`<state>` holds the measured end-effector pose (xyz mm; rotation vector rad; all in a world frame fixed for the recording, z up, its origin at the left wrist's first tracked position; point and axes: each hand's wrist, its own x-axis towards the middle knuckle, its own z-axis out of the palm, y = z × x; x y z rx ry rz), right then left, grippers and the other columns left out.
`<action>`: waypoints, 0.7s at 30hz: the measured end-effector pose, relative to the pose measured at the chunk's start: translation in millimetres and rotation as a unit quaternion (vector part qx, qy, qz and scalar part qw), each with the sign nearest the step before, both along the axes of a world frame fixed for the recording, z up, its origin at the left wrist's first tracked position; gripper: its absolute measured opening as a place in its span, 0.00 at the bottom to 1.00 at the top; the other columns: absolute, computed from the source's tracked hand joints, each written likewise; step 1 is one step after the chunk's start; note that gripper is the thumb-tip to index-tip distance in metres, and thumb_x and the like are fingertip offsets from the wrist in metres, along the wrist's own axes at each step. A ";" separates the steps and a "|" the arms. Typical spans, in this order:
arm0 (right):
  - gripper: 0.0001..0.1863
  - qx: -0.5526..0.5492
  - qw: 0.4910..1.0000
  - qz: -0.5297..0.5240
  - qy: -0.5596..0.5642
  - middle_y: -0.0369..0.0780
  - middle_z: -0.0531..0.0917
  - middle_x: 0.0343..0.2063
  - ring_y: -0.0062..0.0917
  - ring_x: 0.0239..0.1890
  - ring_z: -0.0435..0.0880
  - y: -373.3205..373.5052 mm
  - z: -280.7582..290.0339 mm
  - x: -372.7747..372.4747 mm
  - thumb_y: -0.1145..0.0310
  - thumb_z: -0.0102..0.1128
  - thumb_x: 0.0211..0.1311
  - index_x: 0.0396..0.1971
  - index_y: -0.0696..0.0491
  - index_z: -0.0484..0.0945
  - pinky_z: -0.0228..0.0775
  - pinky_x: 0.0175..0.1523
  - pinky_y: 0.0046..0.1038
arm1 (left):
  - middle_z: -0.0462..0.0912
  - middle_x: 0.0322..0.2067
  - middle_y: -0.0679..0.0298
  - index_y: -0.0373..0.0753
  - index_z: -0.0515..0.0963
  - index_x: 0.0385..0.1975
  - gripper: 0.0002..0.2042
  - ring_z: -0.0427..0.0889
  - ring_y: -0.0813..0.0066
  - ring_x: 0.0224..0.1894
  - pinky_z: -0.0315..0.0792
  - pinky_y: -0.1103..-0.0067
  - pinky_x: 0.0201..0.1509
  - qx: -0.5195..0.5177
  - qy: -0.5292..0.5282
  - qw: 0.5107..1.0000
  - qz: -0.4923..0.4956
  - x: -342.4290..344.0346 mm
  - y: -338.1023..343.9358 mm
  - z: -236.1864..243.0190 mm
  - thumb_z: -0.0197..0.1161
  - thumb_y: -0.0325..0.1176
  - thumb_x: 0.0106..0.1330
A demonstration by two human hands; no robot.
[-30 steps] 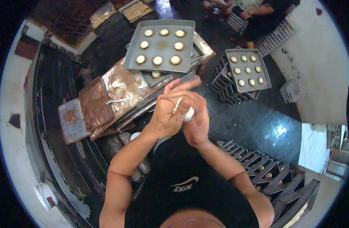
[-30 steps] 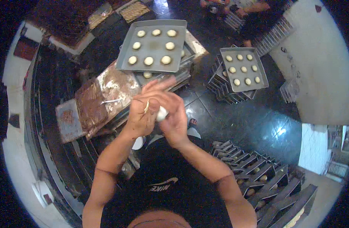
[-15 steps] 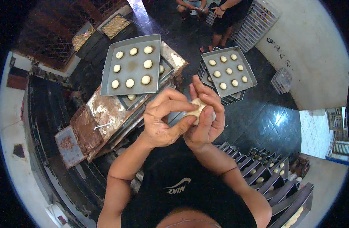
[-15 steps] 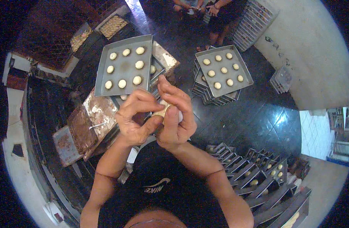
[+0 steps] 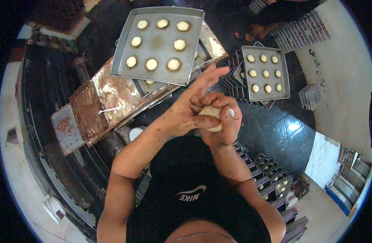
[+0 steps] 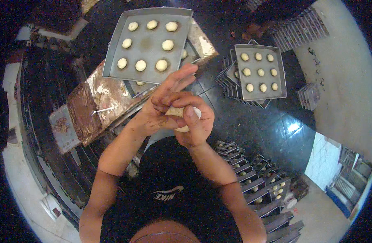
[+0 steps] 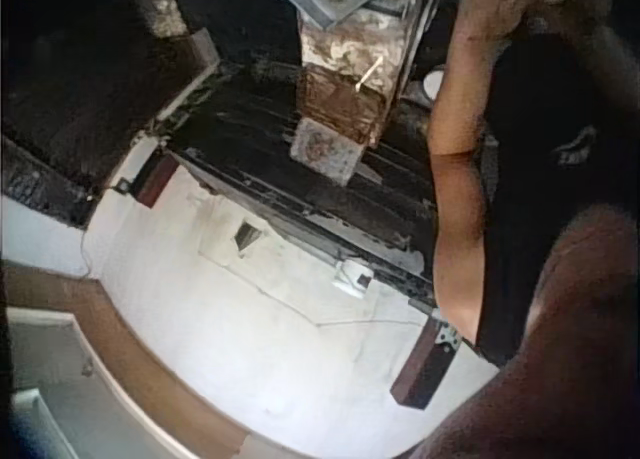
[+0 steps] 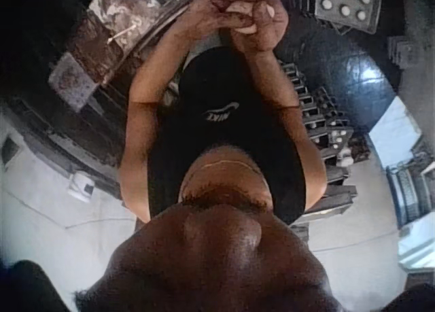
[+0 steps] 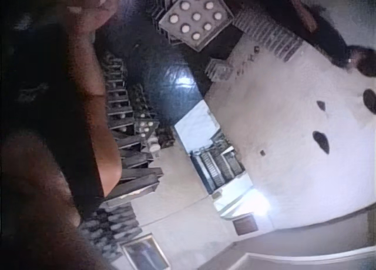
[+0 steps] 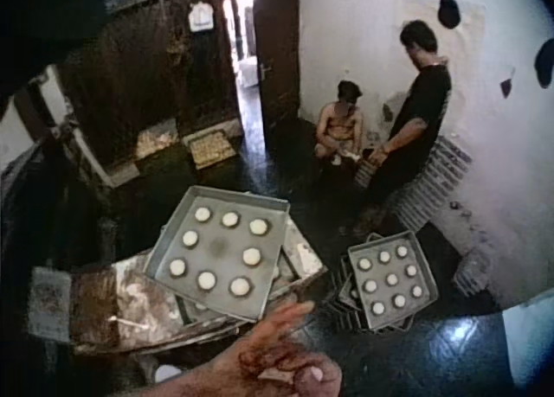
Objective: The person fills dough balls with a brown paste using a small knife and places them onto a metal baking tray.
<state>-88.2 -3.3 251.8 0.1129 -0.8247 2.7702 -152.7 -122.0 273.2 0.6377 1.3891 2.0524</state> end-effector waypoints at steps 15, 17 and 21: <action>0.23 0.809 0.576 0.104 0.052 0.52 0.77 0.62 0.46 0.64 0.77 -150.5 -237.7 -341.6 0.62 0.54 0.73 0.62 0.58 0.76 0.67 0.68 0.46 | 0.71 0.63 0.55 0.36 0.71 0.62 0.29 0.76 0.61 0.61 0.76 0.69 0.60 -0.424 0.021 0.832 0.358 -128.0 -207.8 -203.7 0.73 0.31 0.61; 0.27 0.893 0.411 0.025 0.179 0.53 0.70 0.68 0.47 0.72 0.68 -168.8 -261.0 -358.0 0.59 0.53 0.73 0.67 0.57 0.70 0.59 0.74 0.52 | 0.72 0.62 0.54 0.35 0.76 0.57 0.25 0.76 0.59 0.61 0.80 0.69 0.55 -0.388 -0.008 0.852 0.352 -130.2 -213.6 -210.1 0.73 0.29 0.59; 0.31 0.874 0.462 0.088 0.120 0.53 0.65 0.72 0.48 0.76 0.58 -184.5 -249.5 -372.4 0.54 0.50 0.75 0.71 0.56 0.65 0.49 0.77 0.56 | 0.74 0.61 0.55 0.38 0.79 0.54 0.22 0.79 0.58 0.59 0.81 0.68 0.55 -0.388 0.037 0.865 0.316 -131.8 -221.7 -216.3 0.74 0.29 0.59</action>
